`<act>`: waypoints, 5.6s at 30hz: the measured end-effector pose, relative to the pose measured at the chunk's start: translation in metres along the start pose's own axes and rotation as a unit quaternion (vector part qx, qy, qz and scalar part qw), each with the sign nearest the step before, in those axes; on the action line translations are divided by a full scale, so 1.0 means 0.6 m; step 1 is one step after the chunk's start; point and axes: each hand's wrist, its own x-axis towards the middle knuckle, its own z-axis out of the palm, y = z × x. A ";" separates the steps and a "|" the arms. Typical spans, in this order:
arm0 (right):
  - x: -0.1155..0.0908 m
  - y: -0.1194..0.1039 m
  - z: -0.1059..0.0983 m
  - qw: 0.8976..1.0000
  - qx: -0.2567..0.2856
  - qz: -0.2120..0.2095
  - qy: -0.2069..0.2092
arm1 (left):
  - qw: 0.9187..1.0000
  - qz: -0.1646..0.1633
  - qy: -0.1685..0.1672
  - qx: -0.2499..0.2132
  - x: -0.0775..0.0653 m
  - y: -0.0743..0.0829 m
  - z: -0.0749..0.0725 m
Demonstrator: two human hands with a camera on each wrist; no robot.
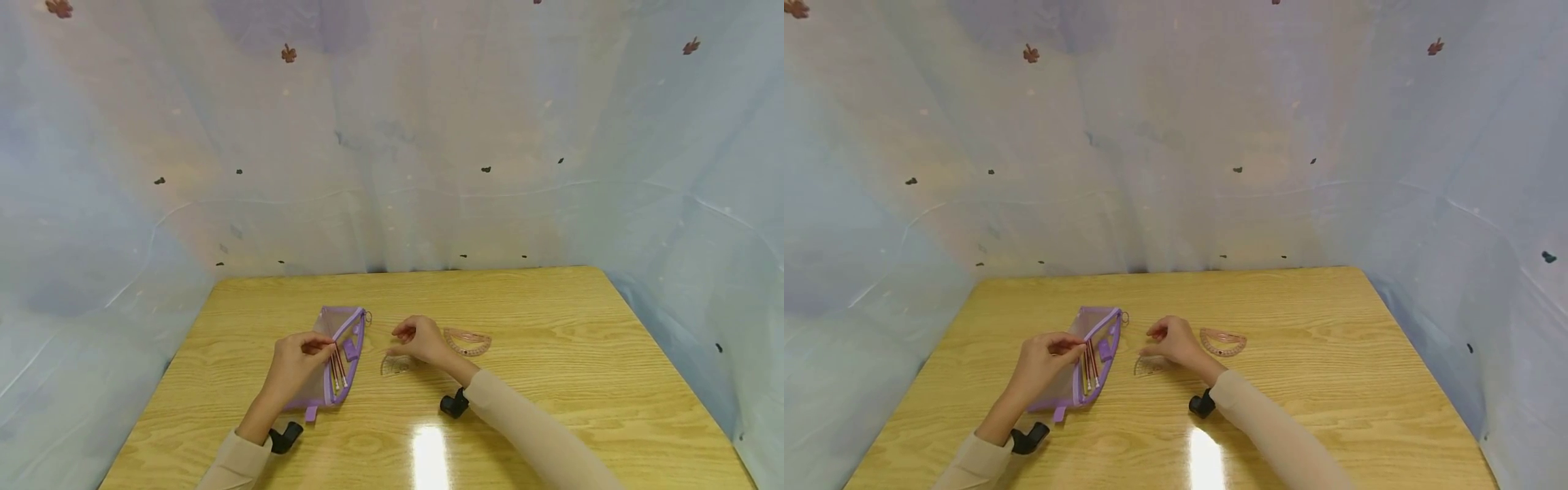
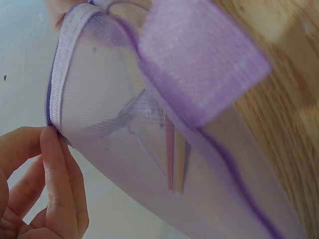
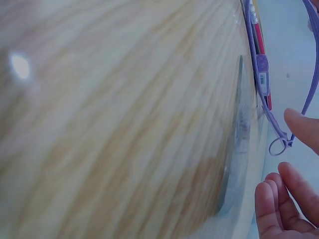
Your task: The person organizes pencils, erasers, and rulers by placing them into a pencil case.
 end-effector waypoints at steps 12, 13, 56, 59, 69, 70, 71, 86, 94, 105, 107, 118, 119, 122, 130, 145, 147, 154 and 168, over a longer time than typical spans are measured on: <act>-0.016 0.016 -0.015 1.000 -0.015 0.004 -0.007 | 1.000 -0.001 0.006 0.007 -0.002 0.001 -0.001; -0.017 0.017 -0.016 1.000 -0.019 0.001 -0.007 | 1.000 -0.001 0.006 0.006 -0.002 0.001 -0.001; -0.035 0.020 -0.021 0.993 -0.114 -0.003 -0.032 | 1.000 -0.006 -0.002 0.002 -0.001 0.007 0.003; -0.036 0.019 -0.021 0.993 -0.113 0.003 -0.032 | 1.000 -0.008 -0.001 0.001 -0.001 0.008 0.002; -0.035 0.016 -0.020 0.992 -0.114 -0.016 -0.041 | 1.000 -0.007 0.006 0.004 -0.002 0.006 0.001; -0.035 0.016 -0.020 0.992 -0.113 -0.017 -0.043 | 1.000 -0.007 0.008 0.004 -0.002 0.007 0.001; -0.035 0.016 -0.020 0.992 -0.113 -0.017 -0.045 | 1.000 -0.006 0.009 0.004 -0.002 0.008 0.001; -0.039 0.020 -0.026 0.995 -0.073 -0.025 -0.059 | 1.000 -0.011 0.010 -0.001 -0.003 0.011 0.001; -0.037 0.030 -0.035 0.996 -0.036 -0.038 -0.075 | 1.000 -0.016 0.007 0.002 -0.003 0.010 0.000; -0.033 0.041 -0.050 0.994 0.003 -0.041 -0.099 | 1.000 -0.020 0.006 -0.003 -0.003 0.015 -0.002; -0.033 0.042 -0.051 0.994 0.007 -0.044 -0.101 | 1.000 -0.021 0.004 -0.003 -0.003 0.015 -0.001; -0.036 0.040 -0.051 0.995 0.022 -0.027 -0.098 | 1.000 -0.019 0.005 0.002 -0.003 0.015 0.000; -0.035 0.040 -0.051 0.995 0.024 -0.027 -0.097 | 1.000 -0.019 0.004 0.002 -0.004 0.015 0.000; -0.034 0.041 -0.050 0.995 0.026 -0.033 -0.094 | 1.000 -0.019 0.004 0.004 -0.004 0.014 -0.001; -0.028 0.047 -0.051 0.995 0.045 -0.009 -0.093 | 1.000 -0.016 0.006 0.002 -0.006 0.013 -0.001; -0.023 0.045 -0.059 0.982 0.150 0.062 -0.091 | 1.000 -0.022 0.003 -0.005 -0.006 0.014 -0.004; -0.023 0.043 -0.059 0.981 0.159 0.069 -0.089 | 1.000 -0.022 0.003 -0.004 -0.006 0.013 -0.004; -0.022 0.043 -0.059 0.977 0.179 0.073 -0.087 | 1.000 -0.020 0.005 -0.003 -0.006 0.013 -0.004; -0.018 0.045 -0.061 0.972 0.203 0.090 -0.082 | 1.000 -0.020 0.004 -0.001 -0.007 0.009 -0.003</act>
